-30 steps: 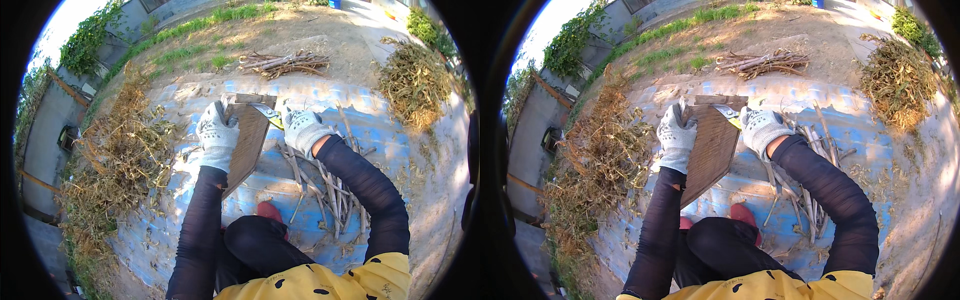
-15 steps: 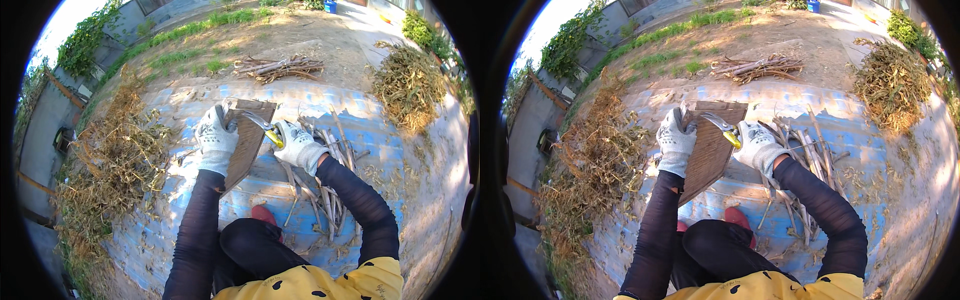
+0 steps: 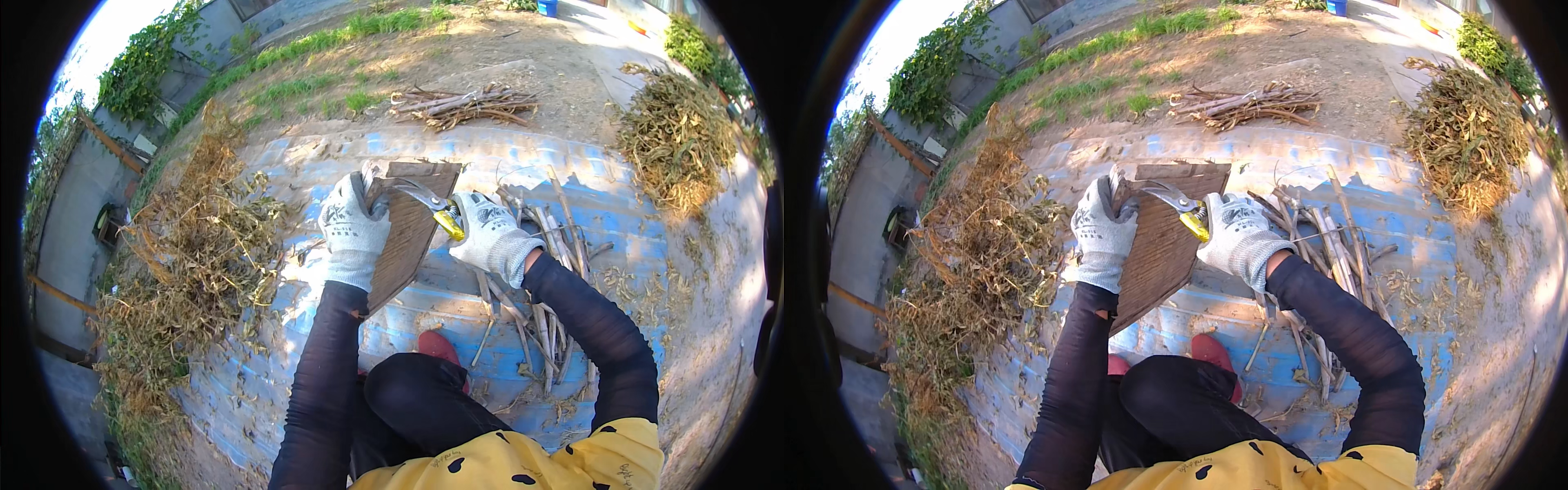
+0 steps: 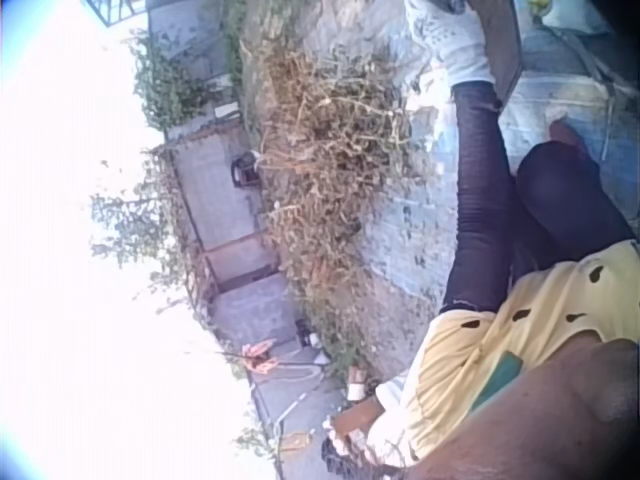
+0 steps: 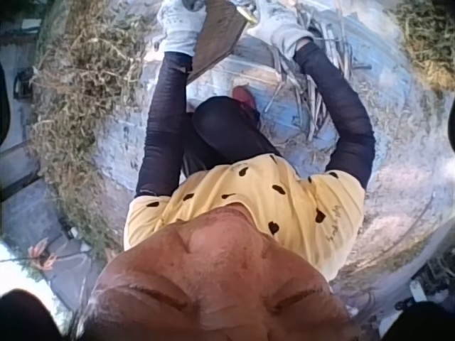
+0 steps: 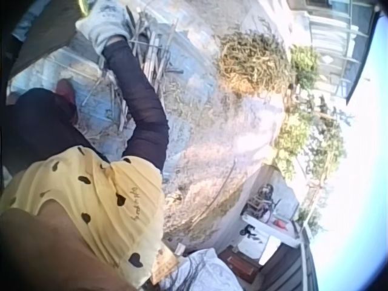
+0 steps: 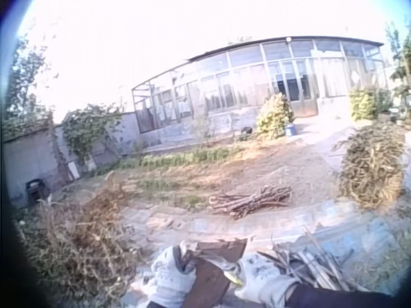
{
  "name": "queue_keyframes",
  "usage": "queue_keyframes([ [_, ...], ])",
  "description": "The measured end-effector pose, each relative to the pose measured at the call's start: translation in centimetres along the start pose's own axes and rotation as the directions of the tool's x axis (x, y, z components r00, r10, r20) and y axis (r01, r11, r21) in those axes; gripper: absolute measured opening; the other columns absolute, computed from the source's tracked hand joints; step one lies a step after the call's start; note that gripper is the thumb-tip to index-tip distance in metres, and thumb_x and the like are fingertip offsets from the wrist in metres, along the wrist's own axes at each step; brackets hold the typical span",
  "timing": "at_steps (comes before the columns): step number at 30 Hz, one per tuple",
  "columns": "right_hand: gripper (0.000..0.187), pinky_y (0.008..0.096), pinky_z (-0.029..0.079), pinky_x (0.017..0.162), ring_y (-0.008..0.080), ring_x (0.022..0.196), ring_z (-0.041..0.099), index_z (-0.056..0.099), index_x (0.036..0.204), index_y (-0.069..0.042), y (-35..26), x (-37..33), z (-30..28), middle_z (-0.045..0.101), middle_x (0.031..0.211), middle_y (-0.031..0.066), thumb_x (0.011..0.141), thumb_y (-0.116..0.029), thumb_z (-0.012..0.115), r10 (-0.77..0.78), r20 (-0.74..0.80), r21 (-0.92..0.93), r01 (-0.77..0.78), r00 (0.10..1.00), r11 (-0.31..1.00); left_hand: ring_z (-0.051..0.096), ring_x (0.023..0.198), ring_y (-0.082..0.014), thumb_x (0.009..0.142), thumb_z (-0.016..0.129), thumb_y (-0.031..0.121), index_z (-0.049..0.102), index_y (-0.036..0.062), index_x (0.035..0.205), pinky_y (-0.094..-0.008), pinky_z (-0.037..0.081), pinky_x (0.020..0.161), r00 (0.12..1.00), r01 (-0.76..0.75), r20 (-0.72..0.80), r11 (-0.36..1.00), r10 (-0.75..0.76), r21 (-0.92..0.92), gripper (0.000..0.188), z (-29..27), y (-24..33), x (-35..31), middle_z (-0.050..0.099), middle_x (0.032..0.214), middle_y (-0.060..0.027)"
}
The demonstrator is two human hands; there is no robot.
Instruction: The person disassembles a small wooden frame by hand and with pliers. They remove wooden slats and metal fasteners, placing the pieces on a blue tarp in an outdoor yard.
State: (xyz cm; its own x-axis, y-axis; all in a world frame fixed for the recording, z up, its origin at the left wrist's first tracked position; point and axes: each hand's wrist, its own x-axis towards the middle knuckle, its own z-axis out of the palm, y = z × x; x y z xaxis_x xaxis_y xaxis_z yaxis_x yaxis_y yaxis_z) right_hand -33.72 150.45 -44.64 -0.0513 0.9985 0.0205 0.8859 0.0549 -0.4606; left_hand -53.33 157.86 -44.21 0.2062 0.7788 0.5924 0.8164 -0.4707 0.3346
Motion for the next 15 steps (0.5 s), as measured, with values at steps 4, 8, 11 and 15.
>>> queue_keyframes([
  [4,0.077,0.0433,0.04,0.092,0.036,0.106,0.051,0.035,0.13,-0.004,0.1,-0.8,0.6,0.05,0.115,0.0214,0.069,-0.036,0.068,0.13,-0.135,-0.042,-0.137,0.982,0.99,0.058,0.086,-0.0336,0.067,0.07,0.018,0.053,0.0064,0.102,-0.0416,0.046,0.075,1.0,0.006,0.0,1.0,-0.006,0.003,0.041,0.2,0.1,0.1,0.058,0.091,-0.014],
  [8,0.093,0.0487,0.032,0.099,0.0363,0.122,0.04,0.023,0.14,-0.004,-1.1,0.0,1.0,0.038,0.132,0.0225,0.068,-0.042,0.068,0.274,-0.048,-0.077,-0.277,0.96,0.958,0.058,0.085,-0.0335,0.067,0.071,0.018,0.053,0.0066,0.1,-0.0417,0.046,0.073,1.0,0.011,0.015,1.0,-0.01,-0.008,0.04,0.6,0.7,0.2,0.058,0.089,-0.0134],
  [11,0.097,0.0497,0.027,0.104,0.0369,0.128,0.034,0.019,0.143,-0.004,-1.6,0.5,2.3,0.032,0.139,0.0233,0.069,-0.045,0.068,0.298,-0.071,-0.065,-0.302,0.952,0.951,0.058,0.086,-0.033,0.067,0.071,0.019,0.053,0.0062,0.1,-0.0418,0.045,0.074,0.999,0.034,0.009,0.999,-0.034,0.027,0.04,1.3,1.6,0.4,0.059,0.09,-0.013],
  [15,0.099,0.0491,0.027,0.104,0.0363,0.13,0.032,0.018,0.142,-0.001,-1.1,0.4,3.7,0.031,0.14,0.0254,0.071,-0.053,0.063,0.307,-0.056,-0.022,-0.308,0.95,0.951,0.058,0.086,-0.0317,0.068,0.07,0.019,0.053,0.0056,0.097,-0.0417,0.045,0.074,0.996,0.083,0.021,0.996,-0.084,0.033,0.037,1.9,2.9,0.6,0.058,0.09,-0.0122],
])
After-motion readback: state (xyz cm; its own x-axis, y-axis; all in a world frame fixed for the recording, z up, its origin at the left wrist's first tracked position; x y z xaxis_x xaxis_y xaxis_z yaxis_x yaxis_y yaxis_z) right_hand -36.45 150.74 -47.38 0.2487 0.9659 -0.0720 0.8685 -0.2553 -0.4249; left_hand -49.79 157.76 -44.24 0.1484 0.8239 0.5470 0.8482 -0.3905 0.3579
